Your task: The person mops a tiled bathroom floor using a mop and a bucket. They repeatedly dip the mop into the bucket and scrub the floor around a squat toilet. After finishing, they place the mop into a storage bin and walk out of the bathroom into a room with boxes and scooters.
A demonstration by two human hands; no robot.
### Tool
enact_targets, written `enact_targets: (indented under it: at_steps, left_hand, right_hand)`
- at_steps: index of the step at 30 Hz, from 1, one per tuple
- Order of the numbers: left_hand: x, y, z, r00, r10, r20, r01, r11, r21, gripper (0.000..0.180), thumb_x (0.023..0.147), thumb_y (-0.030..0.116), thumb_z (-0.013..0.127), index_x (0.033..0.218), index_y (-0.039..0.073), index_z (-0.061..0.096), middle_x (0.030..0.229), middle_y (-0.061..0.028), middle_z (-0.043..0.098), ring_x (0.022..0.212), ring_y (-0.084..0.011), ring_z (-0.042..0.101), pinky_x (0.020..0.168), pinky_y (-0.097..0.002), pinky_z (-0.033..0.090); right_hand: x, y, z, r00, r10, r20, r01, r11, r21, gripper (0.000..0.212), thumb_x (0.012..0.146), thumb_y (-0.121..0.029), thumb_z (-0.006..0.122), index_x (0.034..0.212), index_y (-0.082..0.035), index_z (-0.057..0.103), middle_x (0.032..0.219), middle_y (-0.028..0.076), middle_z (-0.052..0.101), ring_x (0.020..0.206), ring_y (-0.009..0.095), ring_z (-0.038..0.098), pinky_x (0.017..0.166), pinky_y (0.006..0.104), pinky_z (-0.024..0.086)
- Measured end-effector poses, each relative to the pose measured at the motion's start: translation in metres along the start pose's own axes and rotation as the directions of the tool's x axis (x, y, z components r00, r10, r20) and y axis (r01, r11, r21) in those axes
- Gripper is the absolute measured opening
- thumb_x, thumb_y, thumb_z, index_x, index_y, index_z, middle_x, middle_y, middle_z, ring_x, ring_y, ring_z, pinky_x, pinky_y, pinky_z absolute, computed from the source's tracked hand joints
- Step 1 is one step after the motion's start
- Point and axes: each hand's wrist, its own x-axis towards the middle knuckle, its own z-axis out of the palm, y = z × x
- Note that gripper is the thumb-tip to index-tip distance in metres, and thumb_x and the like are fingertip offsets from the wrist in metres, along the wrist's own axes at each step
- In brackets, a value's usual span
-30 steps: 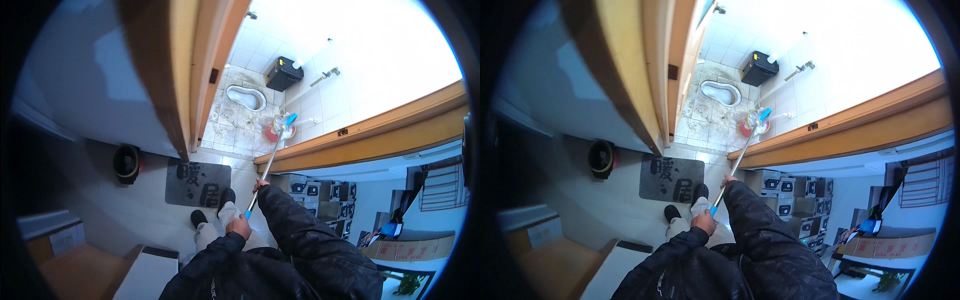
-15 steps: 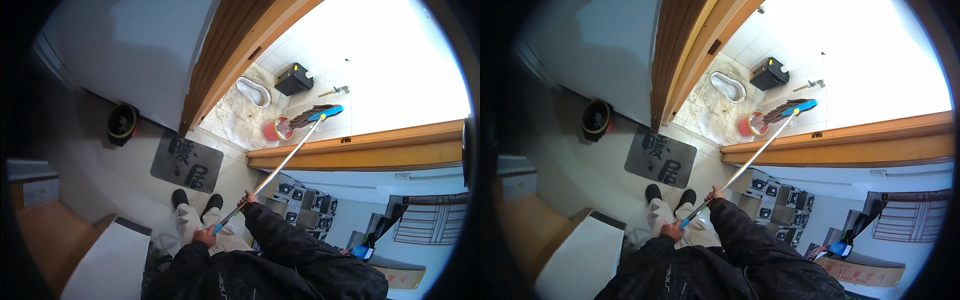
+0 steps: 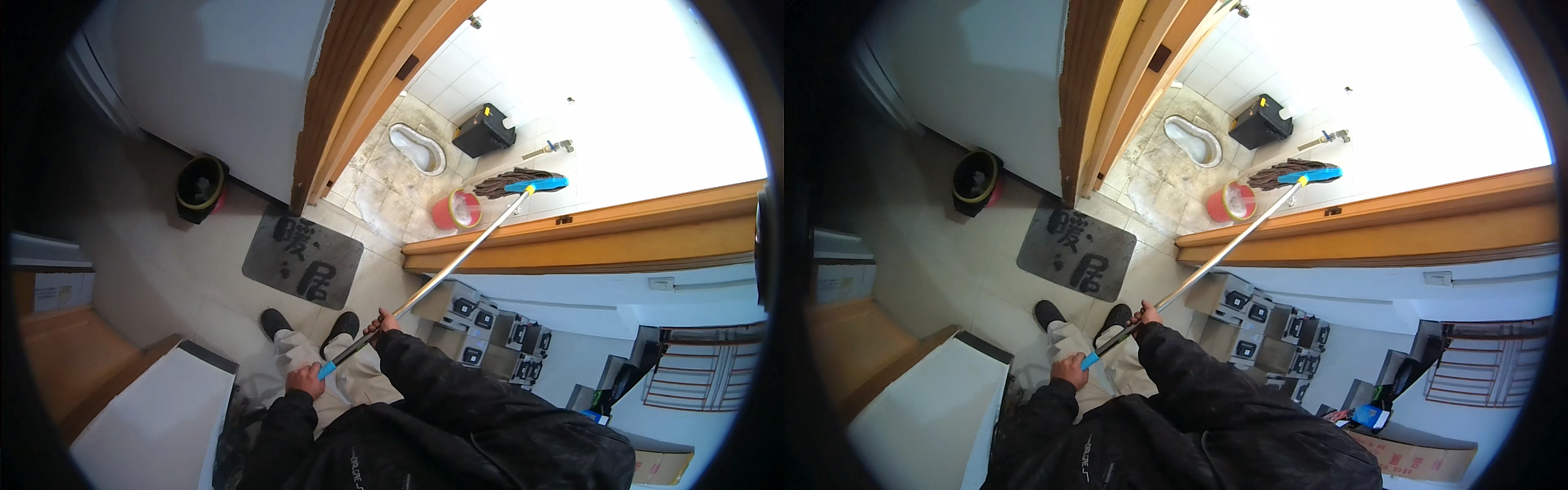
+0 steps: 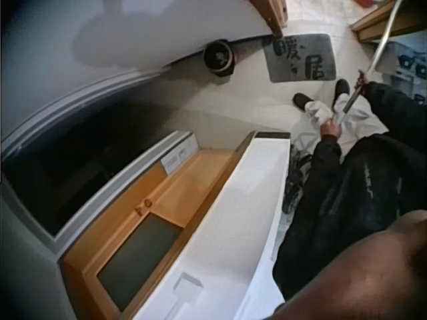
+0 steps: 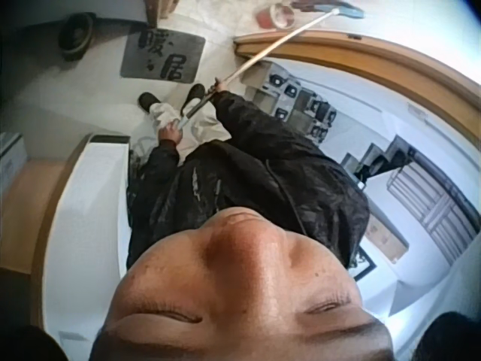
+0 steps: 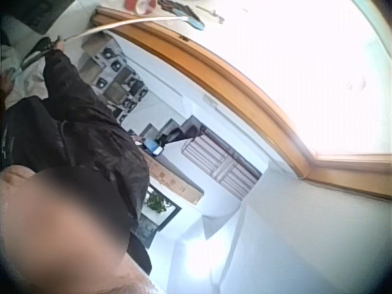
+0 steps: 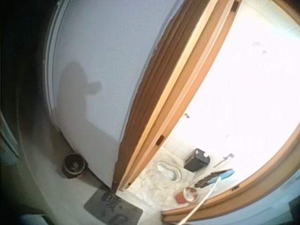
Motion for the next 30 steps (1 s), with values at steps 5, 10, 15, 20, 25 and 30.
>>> enact_targets:
  at_steps: [5,10,15,20,25,30]
  left_hand:
    - [0.029,0.005,-0.033,0.977,-0.114,0.183,0.095,0.990,0.108,0.018,0.076,0.022,0.062,0.093,0.014,0.061,0.075,-0.0147,0.067,0.070,-0.0365,0.066,0.062,-0.0506,0.051]
    - [0.101,0.064,-0.053,0.950,-0.140,0.279,0.109,0.986,0.123,0.023,0.083,0.027,0.058,0.098,0.010,0.061,0.077,-0.0161,0.069,0.072,-0.0362,0.068,0.064,-0.0495,0.052]
    - [0.149,0.111,-0.035,0.961,-0.127,0.246,0.100,0.988,0.120,0.022,0.088,0.021,0.056,0.098,0.004,0.063,0.077,-0.0136,0.070,0.072,-0.0321,0.070,0.063,-0.0454,0.054]
    - [0.112,0.080,0.005,0.992,-0.015,0.125,0.014,1.000,0.015,0.017,0.086,0.015,0.054,0.097,0.005,0.061,0.077,-0.0135,0.069,0.070,-0.0350,0.069,0.063,-0.0480,0.053]
    - [0.050,-0.011,0.017,0.960,-0.075,0.271,0.075,0.997,0.009,0.018,0.084,0.018,0.053,0.097,0.007,0.060,0.075,-0.0160,0.068,0.066,-0.0377,0.066,0.066,-0.0508,0.051]
    - [0.009,-0.063,0.015,0.988,0.089,0.128,-0.097,0.994,0.054,0.016,0.076,0.017,0.062,0.091,0.011,0.059,0.071,-0.0150,0.067,0.065,-0.0378,0.065,0.066,-0.0513,0.051]
  right_hand:
    - [0.051,0.006,0.019,0.997,0.078,0.002,-0.078,0.994,0.082,0.039,0.096,-0.033,0.049,0.063,-0.018,0.032,0.051,0.000,0.026,0.044,0.019,0.031,0.047,0.0371,0.034]
    - [0.105,-0.051,0.041,0.992,-0.121,-0.024,0.114,0.974,-0.194,0.044,0.095,-0.028,0.047,0.057,-0.017,0.028,0.044,0.002,0.025,0.036,0.023,0.031,0.041,0.0386,0.037]
    - [0.124,-0.117,0.034,0.995,0.099,0.001,-0.099,0.995,-0.032,0.035,0.098,-0.024,0.045,0.067,-0.018,0.030,0.048,-0.005,0.023,0.038,0.012,0.025,0.038,0.0287,0.030]
    - [0.128,-0.082,0.016,0.997,-0.016,-0.081,-0.005,0.969,-0.245,0.035,0.097,-0.026,0.047,0.068,-0.017,0.031,0.048,-0.004,0.023,0.038,0.014,0.025,0.039,0.0298,0.030]
    - [0.109,0.005,0.017,0.993,0.022,-0.116,-0.027,0.999,-0.036,0.032,0.094,-0.025,0.050,0.068,-0.016,0.033,0.048,0.000,0.027,0.039,0.017,0.029,0.040,0.0328,0.033]
    - [0.070,0.053,0.021,0.990,-0.011,-0.138,0.003,0.998,-0.060,0.026,0.090,-0.024,0.050,0.071,-0.015,0.034,0.053,0.001,0.029,0.045,0.018,0.034,0.047,0.0358,0.037]
